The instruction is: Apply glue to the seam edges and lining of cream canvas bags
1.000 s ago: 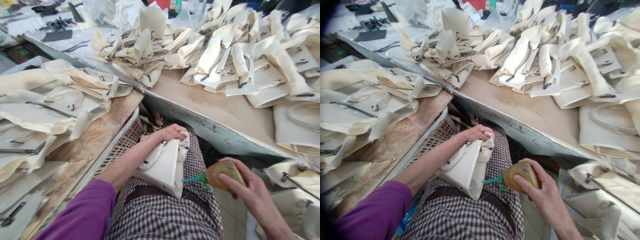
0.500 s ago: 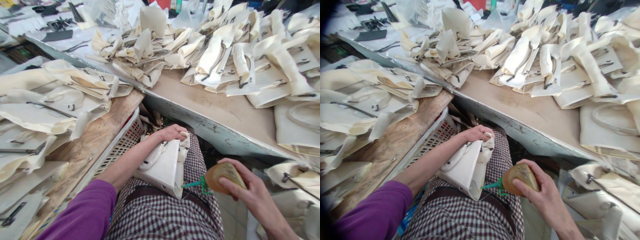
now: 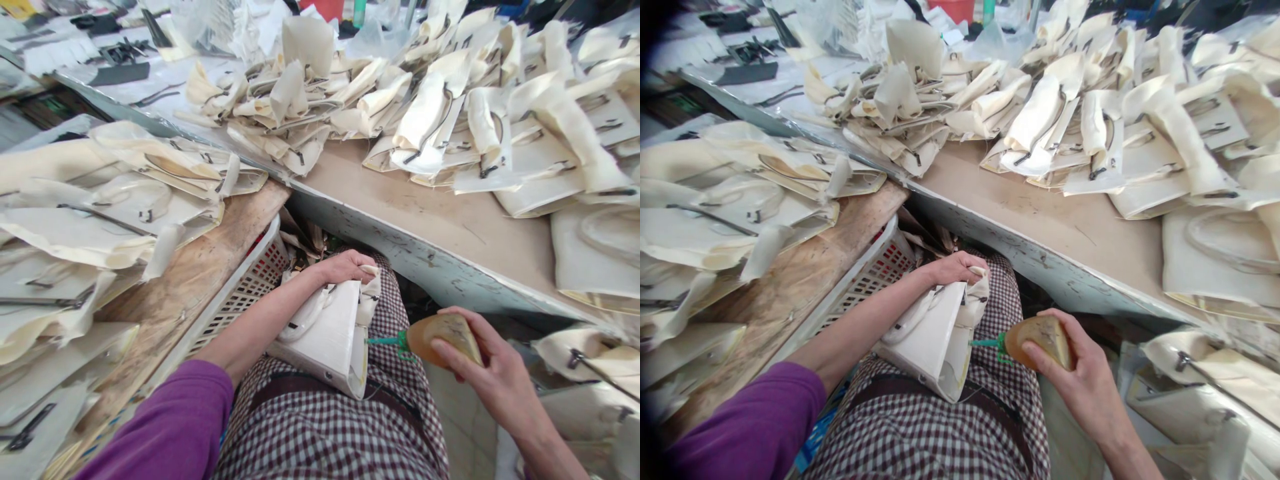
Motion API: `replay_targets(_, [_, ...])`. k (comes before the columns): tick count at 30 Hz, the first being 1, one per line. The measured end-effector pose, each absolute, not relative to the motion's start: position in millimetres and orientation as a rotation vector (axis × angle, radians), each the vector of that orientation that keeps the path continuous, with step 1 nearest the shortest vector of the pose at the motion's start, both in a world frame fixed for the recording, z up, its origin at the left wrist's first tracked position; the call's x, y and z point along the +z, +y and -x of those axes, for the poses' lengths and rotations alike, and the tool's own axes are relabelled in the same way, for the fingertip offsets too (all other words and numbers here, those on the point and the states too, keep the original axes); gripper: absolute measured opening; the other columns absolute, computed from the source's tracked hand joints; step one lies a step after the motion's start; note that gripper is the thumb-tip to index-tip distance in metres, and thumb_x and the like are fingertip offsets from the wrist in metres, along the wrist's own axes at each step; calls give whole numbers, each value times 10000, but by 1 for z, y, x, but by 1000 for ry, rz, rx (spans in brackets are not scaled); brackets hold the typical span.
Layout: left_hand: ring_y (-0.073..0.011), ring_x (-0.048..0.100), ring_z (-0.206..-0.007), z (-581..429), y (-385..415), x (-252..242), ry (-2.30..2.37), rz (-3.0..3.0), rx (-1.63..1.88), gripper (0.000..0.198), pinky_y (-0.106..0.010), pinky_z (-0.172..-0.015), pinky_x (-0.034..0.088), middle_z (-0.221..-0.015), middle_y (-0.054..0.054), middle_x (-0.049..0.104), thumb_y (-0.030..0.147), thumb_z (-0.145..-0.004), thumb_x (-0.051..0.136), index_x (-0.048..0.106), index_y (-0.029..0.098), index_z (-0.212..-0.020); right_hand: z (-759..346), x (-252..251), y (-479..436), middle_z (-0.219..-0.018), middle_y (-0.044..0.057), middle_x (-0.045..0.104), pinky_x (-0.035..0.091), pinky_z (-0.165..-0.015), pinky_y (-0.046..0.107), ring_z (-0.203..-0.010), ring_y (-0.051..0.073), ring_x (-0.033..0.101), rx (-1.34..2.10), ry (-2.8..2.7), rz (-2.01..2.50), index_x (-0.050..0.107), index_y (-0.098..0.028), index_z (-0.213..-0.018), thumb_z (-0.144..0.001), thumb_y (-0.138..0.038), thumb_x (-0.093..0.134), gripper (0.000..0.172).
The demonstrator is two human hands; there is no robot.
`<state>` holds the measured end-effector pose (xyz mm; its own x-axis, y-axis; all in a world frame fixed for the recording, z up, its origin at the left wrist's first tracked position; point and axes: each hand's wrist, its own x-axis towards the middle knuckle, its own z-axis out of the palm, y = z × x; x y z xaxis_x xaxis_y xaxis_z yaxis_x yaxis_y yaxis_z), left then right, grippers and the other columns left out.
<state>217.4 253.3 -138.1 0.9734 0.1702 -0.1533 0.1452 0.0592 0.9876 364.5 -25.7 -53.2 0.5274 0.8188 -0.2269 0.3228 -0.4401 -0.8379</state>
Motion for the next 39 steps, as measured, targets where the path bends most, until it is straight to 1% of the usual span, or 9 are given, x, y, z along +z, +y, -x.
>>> replay_targets(3, [-160, 573, -794, -218, 253, -138, 259, -1517, 18, 133, -259, -749, 450, -780, -5, 625, 237, -675, 734, 694, 120, -726, -365, -46, -28, -937, 22, 717, 473, -439, 243, -673, 214, 625, 947, -948, 1965, 678, -239, -1143, -824, -558, 772, 461])
replay_targets(5, [-157, 577, -787, -218, 253, -137, 263, -1517, 16, 131, -256, -748, 455, -779, -4, 629, 234, -675, 736, 690, 121, -721, -365, -43, -29, -928, 19, 711, 484, -445, 238, -662, 210, 618, 985, -904, 1953, 670, -238, -1157, -832, -554, 771, 465])
replay_targets(10, [-163, 594, -771, -218, 253, -135, 293, -1523, 11, 130, -261, -738, 475, -775, -8, 644, 231, -675, 753, 684, 125, -704, -363, -49, -26, -876, 27, 689, 519, -443, 259, -567, 190, 575, 839, -770, 1939, 658, -214, -1157, -811, -568, 797, 513])
replay_targets(12, [-168, 603, -774, -217, 253, -135, 303, -1525, 12, 130, -261, -733, 481, -776, -11, 651, 229, -677, 759, 690, 124, -711, -362, -54, -23, -875, 33, 691, 524, -441, 263, -556, 189, 570, 808, -753, 1927, 658, -209, -1153, -801, -571, 807, 527])
replay_targets(20, [-162, 588, -800, -217, 254, -139, 260, -1524, 25, 144, -256, -745, 466, -811, -22, 657, 238, -688, 740, 714, 110, -748, -361, -57, -21, -873, 33, 688, 516, -449, 269, -540, 182, 549, 840, -767, 1940, 667, -208, -1139, -790, -565, 806, 519])
replay_targets(26, [-158, 577, -800, -218, 254, -142, 255, -1522, 23, 148, -251, -738, 456, -806, -16, 643, 242, -683, 730, 714, 111, -751, -352, -39, -24, -837, 13, 684, 483, -434, 259, -549, 183, 543, 913, -716, 1946, 682, -216, -1112, -789, -536, 783, 466])
replay_targets(31, [-158, 577, -794, -218, 254, -141, 265, -1522, 18, 148, -246, -721, 454, -813, -18, 648, 235, -678, 732, 722, 111, -758, -350, -37, -30, -897, 26, 716, 483, -438, 241, -611, 198, 564, 1046, -695, 1914, 669, -224, -1158, -807, -531, 772, 478])
replay_targets(35, [-159, 591, -787, -218, 252, -136, 291, -1541, 13, 127, -244, -719, 468, -810, -19, 662, 219, -677, 726, 723, 110, -744, -354, -43, -35, -923, 39, 703, 462, -431, 228, -619, 188, 535, 1120, -641, 1860, 665, -217, -1189, -815, -538, 788, 508])
replay_targets(39, [-157, 598, -762, -216, 255, -121, 332, -1595, 33, 101, -247, -716, 478, -786, -16, 666, 181, -656, 723, 719, 108, -726, -355, -50, -38, -848, 43, 644, 413, -425, 232, -617, 186, 481, 1108, -447, 1669, 679, -200, -1156, -804, -553, 805, 515])
